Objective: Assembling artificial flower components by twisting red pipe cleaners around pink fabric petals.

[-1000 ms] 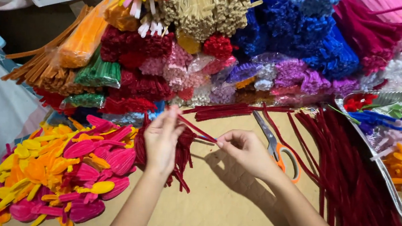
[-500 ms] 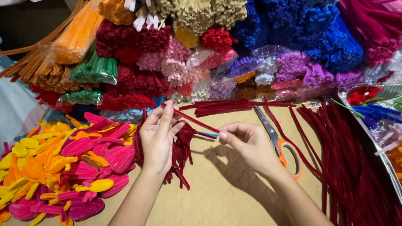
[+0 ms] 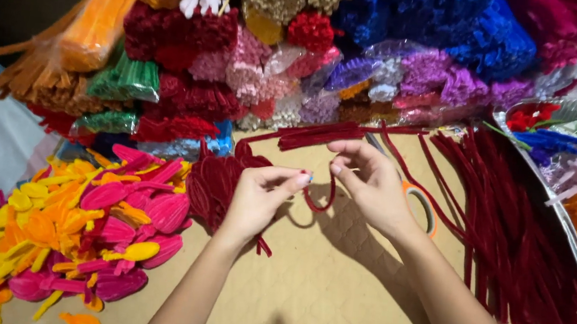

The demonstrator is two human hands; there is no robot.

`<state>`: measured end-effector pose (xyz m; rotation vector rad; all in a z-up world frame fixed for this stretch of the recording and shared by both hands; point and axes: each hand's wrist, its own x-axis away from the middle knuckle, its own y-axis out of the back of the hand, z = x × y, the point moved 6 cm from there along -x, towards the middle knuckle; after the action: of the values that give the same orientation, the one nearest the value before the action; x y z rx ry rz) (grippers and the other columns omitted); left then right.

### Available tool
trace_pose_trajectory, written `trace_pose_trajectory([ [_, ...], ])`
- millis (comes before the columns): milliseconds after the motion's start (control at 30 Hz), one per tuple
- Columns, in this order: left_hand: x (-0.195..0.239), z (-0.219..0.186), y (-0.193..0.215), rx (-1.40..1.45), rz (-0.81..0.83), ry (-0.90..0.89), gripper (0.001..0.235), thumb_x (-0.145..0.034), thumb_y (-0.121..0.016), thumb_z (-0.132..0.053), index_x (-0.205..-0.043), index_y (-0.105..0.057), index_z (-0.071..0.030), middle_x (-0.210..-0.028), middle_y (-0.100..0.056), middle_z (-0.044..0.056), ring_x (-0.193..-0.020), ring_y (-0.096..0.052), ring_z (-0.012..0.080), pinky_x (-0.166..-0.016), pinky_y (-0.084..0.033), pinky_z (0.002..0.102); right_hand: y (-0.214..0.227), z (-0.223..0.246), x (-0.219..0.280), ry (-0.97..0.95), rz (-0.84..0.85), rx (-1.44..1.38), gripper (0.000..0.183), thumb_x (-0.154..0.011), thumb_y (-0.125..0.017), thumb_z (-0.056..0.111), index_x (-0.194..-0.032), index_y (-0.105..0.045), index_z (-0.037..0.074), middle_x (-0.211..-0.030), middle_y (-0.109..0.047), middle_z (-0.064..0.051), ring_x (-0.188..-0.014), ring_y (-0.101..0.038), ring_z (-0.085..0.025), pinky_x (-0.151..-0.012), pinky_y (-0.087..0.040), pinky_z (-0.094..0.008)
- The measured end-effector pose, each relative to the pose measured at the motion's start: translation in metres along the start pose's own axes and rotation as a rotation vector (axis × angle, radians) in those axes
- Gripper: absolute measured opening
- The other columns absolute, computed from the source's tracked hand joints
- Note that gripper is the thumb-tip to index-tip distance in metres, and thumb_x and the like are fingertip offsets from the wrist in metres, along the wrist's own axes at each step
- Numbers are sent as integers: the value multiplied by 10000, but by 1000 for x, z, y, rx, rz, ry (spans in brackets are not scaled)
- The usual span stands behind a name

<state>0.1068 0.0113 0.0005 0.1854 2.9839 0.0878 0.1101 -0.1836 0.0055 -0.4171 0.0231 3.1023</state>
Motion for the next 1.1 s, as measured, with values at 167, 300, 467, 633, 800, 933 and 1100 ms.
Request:
trace_pose_trajectory([
  [167, 1, 15, -8, 108, -41, 94, 285, -805, -891, -177, -1043, -808, -42, -884, -804, 97, -717, -720, 69, -669, -613, 207, -15, -6, 8, -73, 105, -58, 463, -862, -738, -18, -1289, -576, 56, -871, -736, -49, -813, -639, -95, -760, -526, -230],
  [300, 2, 15, -13, 113, -53, 61, 290, -790, -906, -176, -1029, -810, -41, -873, -801, 96, -720, -714, 75, -655, -614, 213, -14, -10, 10, -132, 96, -70, 460, -830, -764, -46, -1230, -557, 46, -842, -758, -50, -748, -663, -79, -745, -539, -212],
  [467, 8, 17, -15, 177, -189, 35, 246, -860, -846, -189, -1050, -791, -44, -897, -783, 83, -707, -735, 106, -636, -617, 204, -19, 9, 13, 24, 21, 149, 252, -835, -806, 71, -1071, -717, 88, -797, -749, -26, -709, -647, -72, -720, -514, -226],
  [633, 10, 14, 2, 255, -383, -20, 262, -927, -778, -224, -1103, -748, -32, -975, -754, 80, -771, -761, 154, -645, -627, 221, -28, 15, 24, 505, -14, 542, 230, -829, -874, 222, -977, -768, 80, -815, -671, -49, -730, -625, -210, -707, -505, -323],
  [800, 15, 14, 2, 374, -462, 12, 325, -938, -759, -230, -1133, -705, 25, -963, -695, 93, -787, -778, 219, -678, -663, 278, -32, 9, 30, 738, -98, 938, 265, -929, -795, 309, -1134, -743, 148, -928, -628, 16, -835, -599, -172, -740, -452, -306],
  [933, 12, 23, 3, 418, -472, 35, 318, -929, -765, -233, -1121, -709, 14, -930, -689, 93, -779, -787, 244, -682, -673, 322, -33, 22, 34, 761, -66, 906, 234, -952, -775, 261, -1119, -742, 100, -940, -664, -30, -826, -630, -222, -755, -470, -341],
  [1100, 10, 29, 5, 440, -460, 66, 274, -936, -757, -223, -1094, -712, -4, -900, -676, 67, -786, -791, 244, -698, -675, 345, -37, 26, 33, 705, 38, 818, 151, -1003, -704, 230, -1055, -772, 106, -902, -740, -29, -817, -703, -231, -784, -488, -370],
])
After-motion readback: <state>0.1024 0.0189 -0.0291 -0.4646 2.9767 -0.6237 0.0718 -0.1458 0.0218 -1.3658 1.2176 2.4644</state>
